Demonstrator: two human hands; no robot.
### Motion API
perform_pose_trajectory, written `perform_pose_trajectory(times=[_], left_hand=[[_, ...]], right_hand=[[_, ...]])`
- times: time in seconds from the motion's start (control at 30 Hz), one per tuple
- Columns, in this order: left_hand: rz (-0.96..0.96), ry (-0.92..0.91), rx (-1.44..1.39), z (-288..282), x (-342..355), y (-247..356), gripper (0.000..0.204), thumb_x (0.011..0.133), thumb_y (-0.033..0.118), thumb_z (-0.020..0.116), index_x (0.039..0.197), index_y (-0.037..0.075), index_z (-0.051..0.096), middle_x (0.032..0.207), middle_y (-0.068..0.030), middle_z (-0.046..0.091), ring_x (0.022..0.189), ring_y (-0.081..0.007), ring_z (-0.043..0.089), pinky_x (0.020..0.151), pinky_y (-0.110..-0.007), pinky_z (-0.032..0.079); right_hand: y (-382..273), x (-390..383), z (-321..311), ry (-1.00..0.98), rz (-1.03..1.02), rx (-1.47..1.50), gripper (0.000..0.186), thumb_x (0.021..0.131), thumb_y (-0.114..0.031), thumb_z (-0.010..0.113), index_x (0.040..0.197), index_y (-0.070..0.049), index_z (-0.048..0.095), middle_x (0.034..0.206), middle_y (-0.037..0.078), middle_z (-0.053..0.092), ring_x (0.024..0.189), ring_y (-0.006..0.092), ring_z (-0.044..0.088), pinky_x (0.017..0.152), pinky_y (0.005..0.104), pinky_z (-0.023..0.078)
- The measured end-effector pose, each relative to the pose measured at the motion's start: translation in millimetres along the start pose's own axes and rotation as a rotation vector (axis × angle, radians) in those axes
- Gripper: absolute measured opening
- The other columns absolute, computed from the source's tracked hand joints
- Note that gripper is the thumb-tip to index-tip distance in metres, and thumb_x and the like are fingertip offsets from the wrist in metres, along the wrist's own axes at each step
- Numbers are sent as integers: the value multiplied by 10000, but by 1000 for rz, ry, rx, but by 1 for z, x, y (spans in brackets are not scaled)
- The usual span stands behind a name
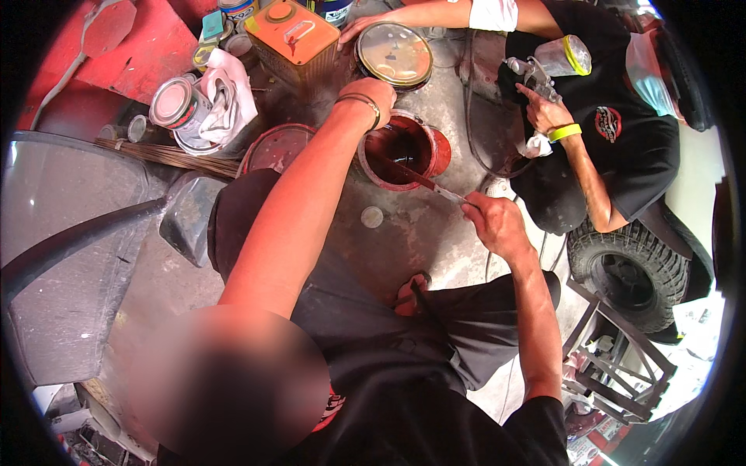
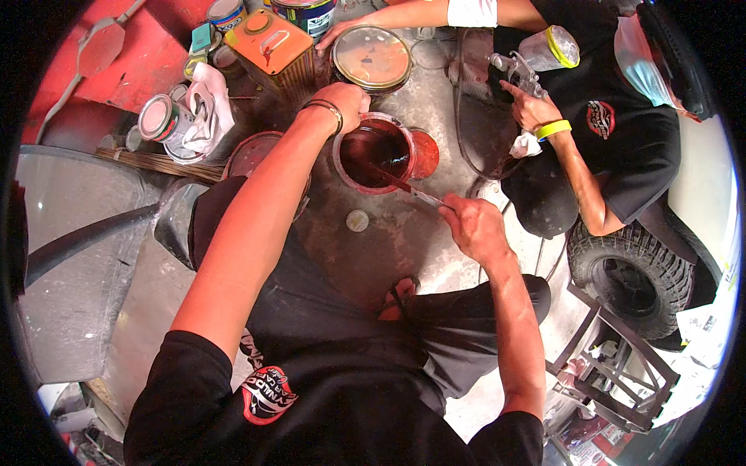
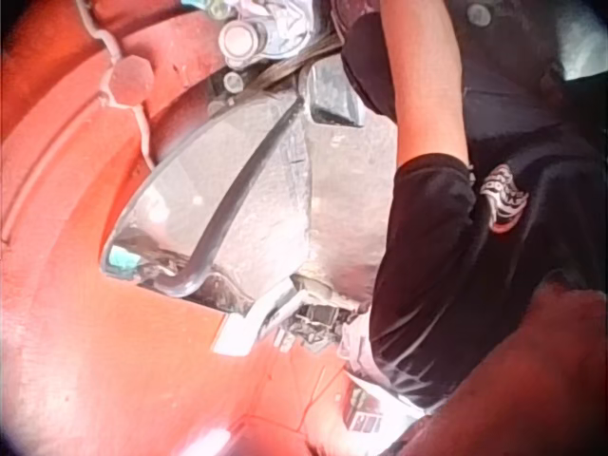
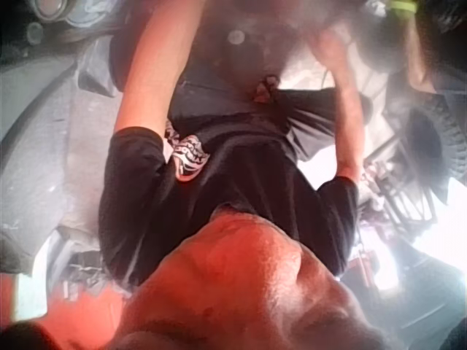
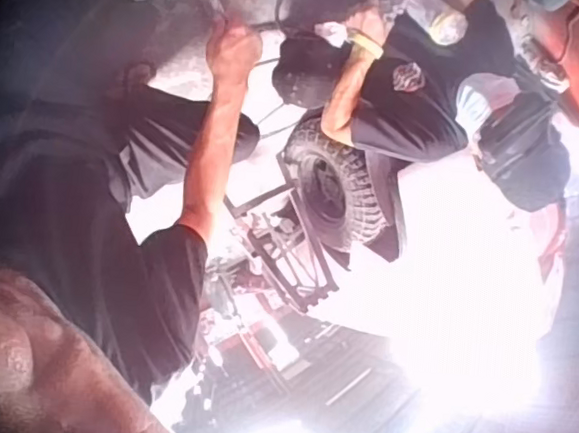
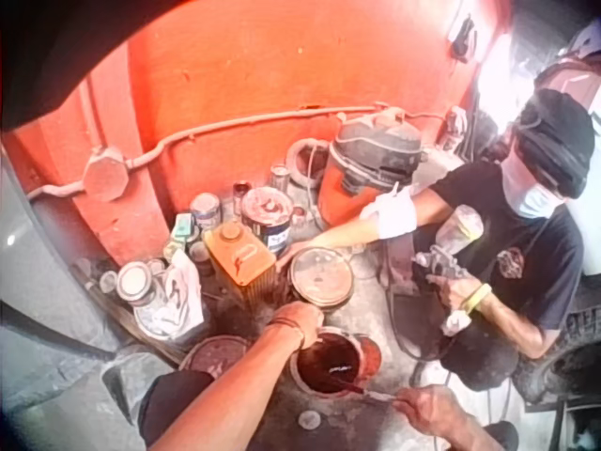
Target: The person stirs a small can of light-colored paint with a stick, then pours it into a larger red bucket containing dark liquid. They stir the mixture in the bucket with a stick and later pour a liquid from a yellow can labeled 'Paint Thinner' into the bucket.
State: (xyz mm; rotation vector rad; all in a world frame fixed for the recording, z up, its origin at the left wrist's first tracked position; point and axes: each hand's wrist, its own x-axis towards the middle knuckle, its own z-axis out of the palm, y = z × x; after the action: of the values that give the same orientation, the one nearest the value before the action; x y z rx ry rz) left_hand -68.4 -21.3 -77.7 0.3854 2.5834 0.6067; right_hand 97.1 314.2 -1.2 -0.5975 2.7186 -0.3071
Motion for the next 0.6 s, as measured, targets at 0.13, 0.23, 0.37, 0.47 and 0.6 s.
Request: perform_pose_trajectory(times=[0.13, 0.23, 0.37, 0.47, 0.6], left_hand=[[-37, 17, -44, 4, 2, -1, 260, 997, 146, 759, 1223, 91, 877, 1297, -224, 825, 1224, -410, 798, 1036, -517, 637], [-57, 23, -57, 4, 2, 0, 260, 999, 138, 755, 1224, 93, 876, 1291, -222, 826, 1220, -409, 798, 1036, -515, 636], [-31, 13, -42, 3, 2, 2, 304, 904, 17, 773, 1181, 119, 846, 1211, -212, 829, 1187, -406, 794, 992, -503, 623], [7, 6, -51, 6, 2, -1, 334, 900, 25, 781, 1205, 139, 855, 1217, -200, 832, 1189, -399, 796, 1001, -494, 625], [0, 14, 28, 9, 3, -5, 358, 891, 39, 797, 1216, 174, 863, 1213, -183, 838, 1183, -383, 801, 1003, -483, 627]], right_hand=[[-11, 2, -13, 176, -35, -93, 294, 1096, -341, 771, 1339, -186, 831, 919, 147, 718, 907, 396, 756, 747, 535, 601], [-21, 8, -19, 236, 24, -197, 343, 1099, -367, 768, 1403, -219, 824, 956, 120, 693, 915, 364, 758, 747, 518, 613], [-6, 10, -1, 250, 27, -322, 378, 1102, -382, 766, 1456, -254, 797, 947, 106, 699, 813, 349, 768, 687, 496, 622], [-6, -2, 3, 228, 37, -372, 400, 1108, -380, 765, 1493, -273, 772, 909, 101, 708, 721, 349, 759, 626, 485, 612], [-8, -39, -10, 190, 74, -378, 406, 1114, -356, 767, 1507, -256, 770, 830, 114, 700, 661, 348, 743, 599, 483, 602]])
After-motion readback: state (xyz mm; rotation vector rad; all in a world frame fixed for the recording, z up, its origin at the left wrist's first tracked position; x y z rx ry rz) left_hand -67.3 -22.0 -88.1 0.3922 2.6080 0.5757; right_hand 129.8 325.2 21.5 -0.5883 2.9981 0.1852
